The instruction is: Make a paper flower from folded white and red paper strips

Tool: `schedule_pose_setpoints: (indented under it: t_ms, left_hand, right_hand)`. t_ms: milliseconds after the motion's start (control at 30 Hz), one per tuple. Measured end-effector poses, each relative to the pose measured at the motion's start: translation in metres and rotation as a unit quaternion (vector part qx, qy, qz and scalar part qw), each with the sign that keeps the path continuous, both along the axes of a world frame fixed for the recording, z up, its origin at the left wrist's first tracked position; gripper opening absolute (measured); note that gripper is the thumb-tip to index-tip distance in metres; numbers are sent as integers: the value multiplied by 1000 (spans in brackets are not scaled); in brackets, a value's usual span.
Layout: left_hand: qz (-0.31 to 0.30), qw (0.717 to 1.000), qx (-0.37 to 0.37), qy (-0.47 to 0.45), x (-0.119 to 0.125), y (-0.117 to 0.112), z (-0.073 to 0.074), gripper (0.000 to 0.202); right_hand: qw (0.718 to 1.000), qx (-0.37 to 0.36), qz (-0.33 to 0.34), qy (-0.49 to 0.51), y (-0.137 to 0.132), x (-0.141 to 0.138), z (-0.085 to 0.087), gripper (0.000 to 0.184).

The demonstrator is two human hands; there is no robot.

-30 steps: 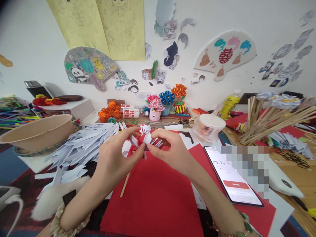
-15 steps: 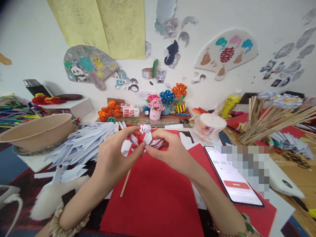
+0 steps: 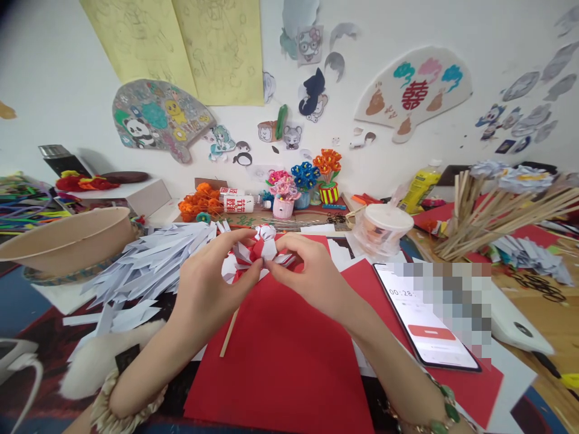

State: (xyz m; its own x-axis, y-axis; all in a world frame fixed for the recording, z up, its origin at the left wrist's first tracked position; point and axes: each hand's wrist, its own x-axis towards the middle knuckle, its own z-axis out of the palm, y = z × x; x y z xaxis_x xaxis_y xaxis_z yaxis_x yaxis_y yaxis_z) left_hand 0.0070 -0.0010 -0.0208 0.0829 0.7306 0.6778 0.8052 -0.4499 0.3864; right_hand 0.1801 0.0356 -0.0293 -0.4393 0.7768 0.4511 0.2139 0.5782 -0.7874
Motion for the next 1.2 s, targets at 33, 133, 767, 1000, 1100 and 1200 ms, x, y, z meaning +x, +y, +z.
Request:
schedule_pose_setpoints:
  t_ms: [33,133,767,1000,1100,1200]
  left_hand:
    - [-2,1000,0,-8,0,0,-1,33]
    - [0,1000,2,-14,2,0,-2,33]
    - [-2,999,24,27,4,3,-11,32]
    - [-36,999,-2,-33,3,2,-3,32]
    - [-49,993,-46,-93,2,2,2,29]
    - [-51,972,-122,-195,2,2,5,27]
  right_hand:
    - [1000,14,-9,-11,-1,-1,0,6]
    - [998,51,-29,-36,-2,-2,-1,6]
    - [1000,7,-1,-12,1,-1,-4,11]
    - [997,-47,54,3,3,4,2,8]
    - [996,-73,34,30,1,3,3,9]
    - [990,-107,13,93,-2,-4,0,23]
